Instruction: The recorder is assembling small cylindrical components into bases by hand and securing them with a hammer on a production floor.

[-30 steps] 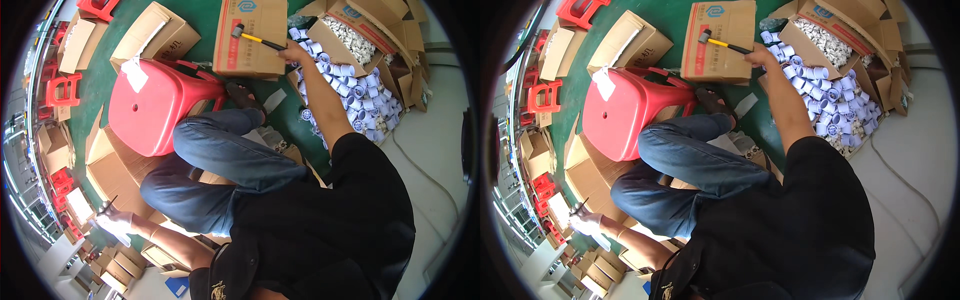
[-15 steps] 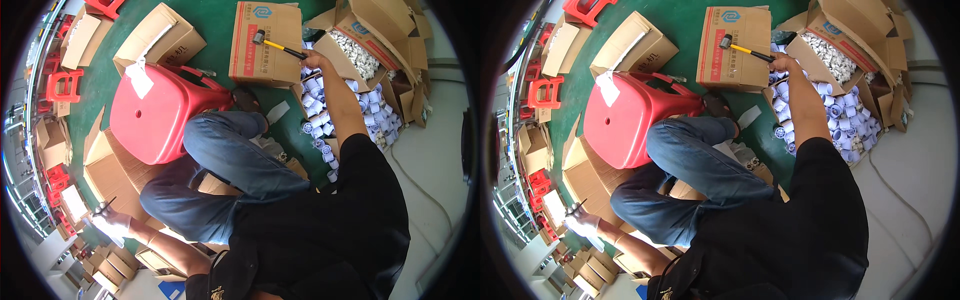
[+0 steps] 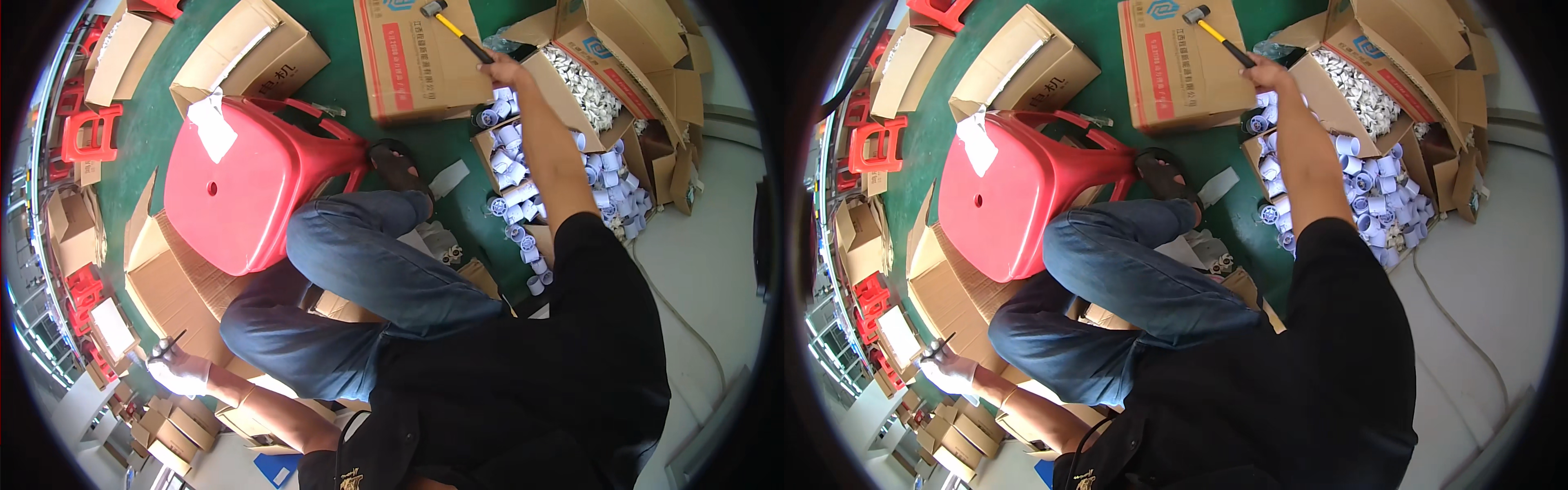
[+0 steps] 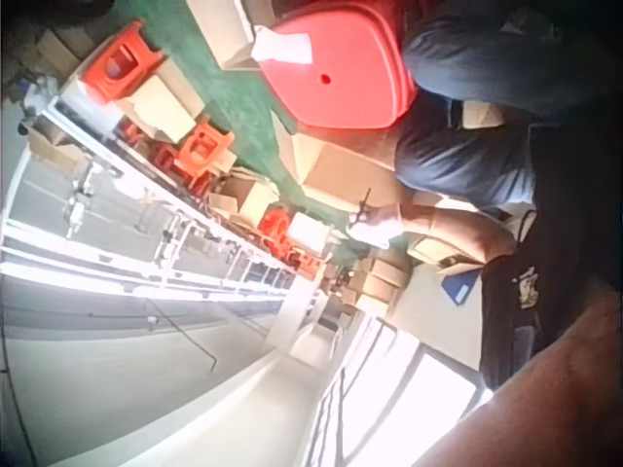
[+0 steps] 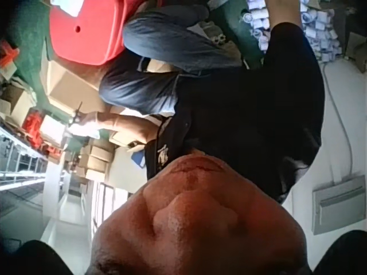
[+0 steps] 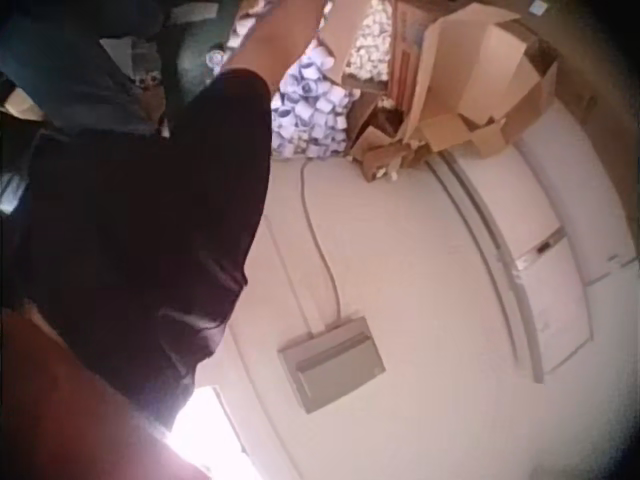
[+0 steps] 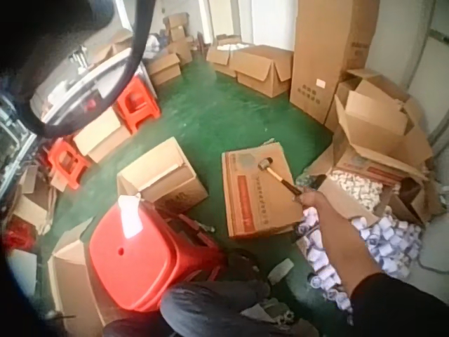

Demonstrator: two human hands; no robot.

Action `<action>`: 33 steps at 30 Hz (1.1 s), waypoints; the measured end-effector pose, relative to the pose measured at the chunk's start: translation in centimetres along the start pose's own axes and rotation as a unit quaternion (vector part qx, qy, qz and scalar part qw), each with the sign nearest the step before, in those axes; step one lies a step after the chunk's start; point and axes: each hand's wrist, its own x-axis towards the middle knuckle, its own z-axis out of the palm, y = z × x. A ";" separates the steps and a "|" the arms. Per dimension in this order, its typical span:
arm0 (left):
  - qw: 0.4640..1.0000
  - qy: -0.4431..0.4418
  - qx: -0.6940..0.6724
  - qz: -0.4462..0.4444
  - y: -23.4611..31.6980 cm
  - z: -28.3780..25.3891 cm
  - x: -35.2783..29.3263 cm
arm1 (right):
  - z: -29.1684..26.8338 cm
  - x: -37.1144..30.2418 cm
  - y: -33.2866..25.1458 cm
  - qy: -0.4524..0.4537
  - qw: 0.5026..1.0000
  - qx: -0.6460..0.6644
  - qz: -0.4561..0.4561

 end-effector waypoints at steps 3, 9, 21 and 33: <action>1.000 -0.013 -0.013 -0.005 -0.5 -1.1 0.2 | -2.2 -1.6 -2.8 -0.038 0.995 -0.080 0.052; 0.998 -0.034 -0.043 -0.026 -0.7 -1.6 0.0 | -4.9 -0.6 -4.4 -0.084 0.978 -0.171 0.086; 0.996 -0.012 -0.083 -0.019 -0.5 -1.8 -0.3 | 2.2 -5.7 0.5 0.330 0.731 -0.530 -0.277; 0.962 -0.199 -0.179 -0.062 -5.1 0.7 4.6 | 15.7 -13.2 11.2 0.318 0.889 -0.237 -0.228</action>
